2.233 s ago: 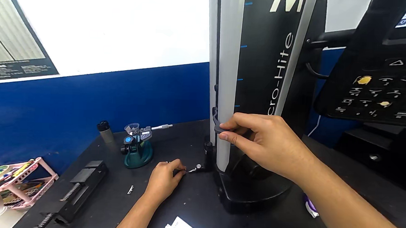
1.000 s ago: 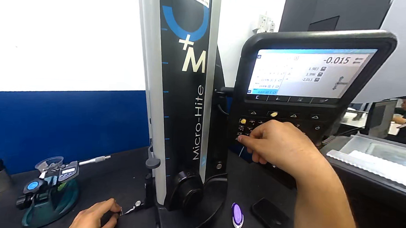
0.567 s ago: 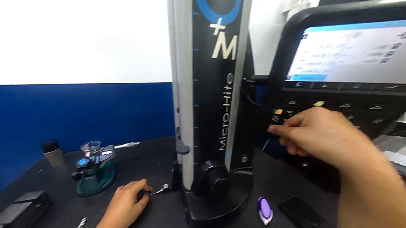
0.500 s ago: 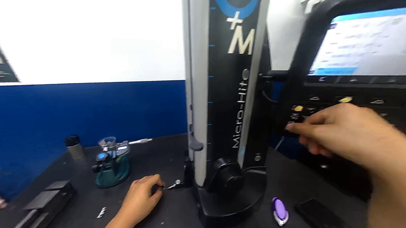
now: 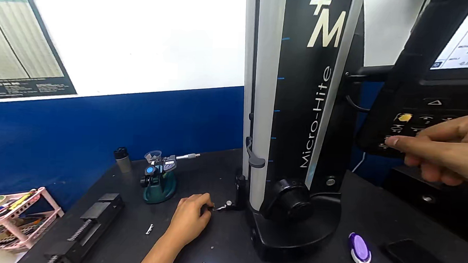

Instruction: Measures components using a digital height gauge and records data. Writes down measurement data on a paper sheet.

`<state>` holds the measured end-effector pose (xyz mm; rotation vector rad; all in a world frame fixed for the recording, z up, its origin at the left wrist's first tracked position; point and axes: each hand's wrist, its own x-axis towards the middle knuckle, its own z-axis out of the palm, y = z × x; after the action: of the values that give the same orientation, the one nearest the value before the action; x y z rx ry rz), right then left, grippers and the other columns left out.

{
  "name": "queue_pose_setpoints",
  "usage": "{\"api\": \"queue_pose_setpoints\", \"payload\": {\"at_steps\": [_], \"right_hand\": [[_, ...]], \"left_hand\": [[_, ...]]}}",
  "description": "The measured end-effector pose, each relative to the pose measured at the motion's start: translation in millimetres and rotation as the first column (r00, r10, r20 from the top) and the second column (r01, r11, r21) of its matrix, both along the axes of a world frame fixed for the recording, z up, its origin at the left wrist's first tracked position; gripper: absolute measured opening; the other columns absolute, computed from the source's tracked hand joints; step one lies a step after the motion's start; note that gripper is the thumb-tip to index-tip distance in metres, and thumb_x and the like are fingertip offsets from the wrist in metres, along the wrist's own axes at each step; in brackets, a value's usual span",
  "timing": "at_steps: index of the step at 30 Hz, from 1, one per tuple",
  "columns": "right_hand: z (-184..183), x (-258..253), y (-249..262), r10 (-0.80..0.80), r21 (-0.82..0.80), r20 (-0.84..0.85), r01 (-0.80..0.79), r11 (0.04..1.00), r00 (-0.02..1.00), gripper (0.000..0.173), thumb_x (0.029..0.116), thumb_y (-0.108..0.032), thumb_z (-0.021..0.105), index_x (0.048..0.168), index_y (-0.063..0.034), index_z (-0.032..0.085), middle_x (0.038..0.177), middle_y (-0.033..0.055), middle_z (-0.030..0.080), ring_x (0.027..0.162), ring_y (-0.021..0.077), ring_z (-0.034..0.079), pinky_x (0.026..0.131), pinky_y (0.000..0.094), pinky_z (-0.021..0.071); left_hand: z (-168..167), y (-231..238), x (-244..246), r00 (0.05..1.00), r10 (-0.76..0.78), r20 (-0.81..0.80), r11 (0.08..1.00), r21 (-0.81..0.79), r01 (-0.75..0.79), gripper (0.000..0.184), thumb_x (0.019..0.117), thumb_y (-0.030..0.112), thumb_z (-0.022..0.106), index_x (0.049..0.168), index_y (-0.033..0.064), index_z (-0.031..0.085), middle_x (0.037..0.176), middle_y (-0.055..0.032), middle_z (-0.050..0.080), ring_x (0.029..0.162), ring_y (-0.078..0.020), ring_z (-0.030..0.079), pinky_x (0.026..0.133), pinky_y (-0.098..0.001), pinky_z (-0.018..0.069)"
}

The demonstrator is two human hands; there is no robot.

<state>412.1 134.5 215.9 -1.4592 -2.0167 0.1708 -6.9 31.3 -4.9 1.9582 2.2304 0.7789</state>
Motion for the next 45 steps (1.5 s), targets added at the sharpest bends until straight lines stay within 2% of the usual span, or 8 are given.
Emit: {"api": "queue_pose_setpoints", "payload": {"at_steps": [9, 25, 32, 38, 42, 45], "right_hand": [[0, -2, 1, 0.004, -0.006, 0.011, -0.004, 1.000, 1.000, 0.042, 0.1039, -0.036, 0.060, 0.078, -0.0056, 0.072, 0.061, 0.0086, 0.067, 0.050, 0.0185, 0.062, 0.052, 0.0395, 0.0535], [3, -12, -11, 0.120, 0.013, -0.007, -0.120, 0.993, 0.993, 0.038, 0.1025, -0.033, 0.063, 0.077, -0.0071, 0.073, 0.061, 0.0075, 0.068, 0.048, 0.0182, 0.062, 0.049, 0.0389, 0.0536], [2, -24, -18, 0.271, 0.055, 0.012, -0.272, 0.961, 0.962, 0.030, 0.0991, -0.028, 0.069, 0.074, -0.0138, 0.075, 0.059, 0.0022, 0.068, 0.047, 0.0151, 0.063, 0.047, 0.0372, 0.0540], [-3, -34, -16, 0.367, 0.085, 0.077, -0.373, 0.924, 0.927, 0.031, 0.0978, -0.036, 0.070, 0.070, -0.0219, 0.075, 0.056, -0.0038, 0.067, 0.045, 0.0102, 0.061, 0.043, 0.0320, 0.0514], [-4, -40, -19, 0.368, 0.088, 0.100, -0.377, 0.922, 0.924, 0.032, 0.0975, -0.038, 0.069, 0.068, -0.0248, 0.072, 0.056, -0.0053, 0.066, 0.046, 0.0098, 0.061, 0.043, 0.0326, 0.0521], [-9, -45, -18, 0.395, 0.131, 0.120, -0.409, 0.903, 0.911, 0.035, 0.0965, -0.045, 0.068, 0.066, -0.0281, 0.071, 0.055, -0.0080, 0.065, 0.046, 0.0076, 0.060, 0.042, 0.0323, 0.0515]], "left_hand": [[0, 0, 1, 1.000, 0.007, 0.005, 1.000, 0.002, -0.007, 0.027, 0.0926, 0.019, 0.054, 0.112, 0.0157, 0.072, 0.119, 0.0015, 0.072, 0.123, -0.0152, 0.062, 0.112, -0.0496, 0.0400], [2, 0, 1, 1.000, -0.001, 0.006, 1.000, -0.009, 0.001, 0.028, 0.0919, 0.018, 0.055, 0.113, 0.0149, 0.072, 0.120, 0.0004, 0.072, 0.124, -0.0172, 0.062, 0.112, -0.0513, 0.0400], [2, 0, 1, 1.000, -0.001, 0.004, 1.000, -0.019, 0.001, 0.028, 0.0920, 0.019, 0.055, 0.114, 0.0157, 0.072, 0.122, 0.0015, 0.072, 0.126, -0.0159, 0.061, 0.113, -0.0506, 0.0390], [2, 0, 2, 1.000, 0.000, 0.010, 1.000, -0.020, 0.000, 0.028, 0.0918, 0.018, 0.055, 0.115, 0.0156, 0.072, 0.122, 0.0012, 0.072, 0.124, -0.0158, 0.062, 0.114, -0.0501, 0.0383], [4, 1, 4, 1.000, 0.005, 0.011, 0.999, -0.037, -0.005, 0.029, 0.0918, 0.017, 0.054, 0.115, 0.0157, 0.071, 0.122, 0.0012, 0.071, 0.124, -0.0155, 0.061, 0.113, -0.0496, 0.0382], [2, 0, 2, 1.000, 0.015, 0.006, 1.000, -0.026, -0.015, 0.028, 0.0914, 0.016, 0.055, 0.114, 0.0158, 0.072, 0.121, 0.0017, 0.072, 0.123, -0.0159, 0.062, 0.113, -0.0497, 0.0388]]}}
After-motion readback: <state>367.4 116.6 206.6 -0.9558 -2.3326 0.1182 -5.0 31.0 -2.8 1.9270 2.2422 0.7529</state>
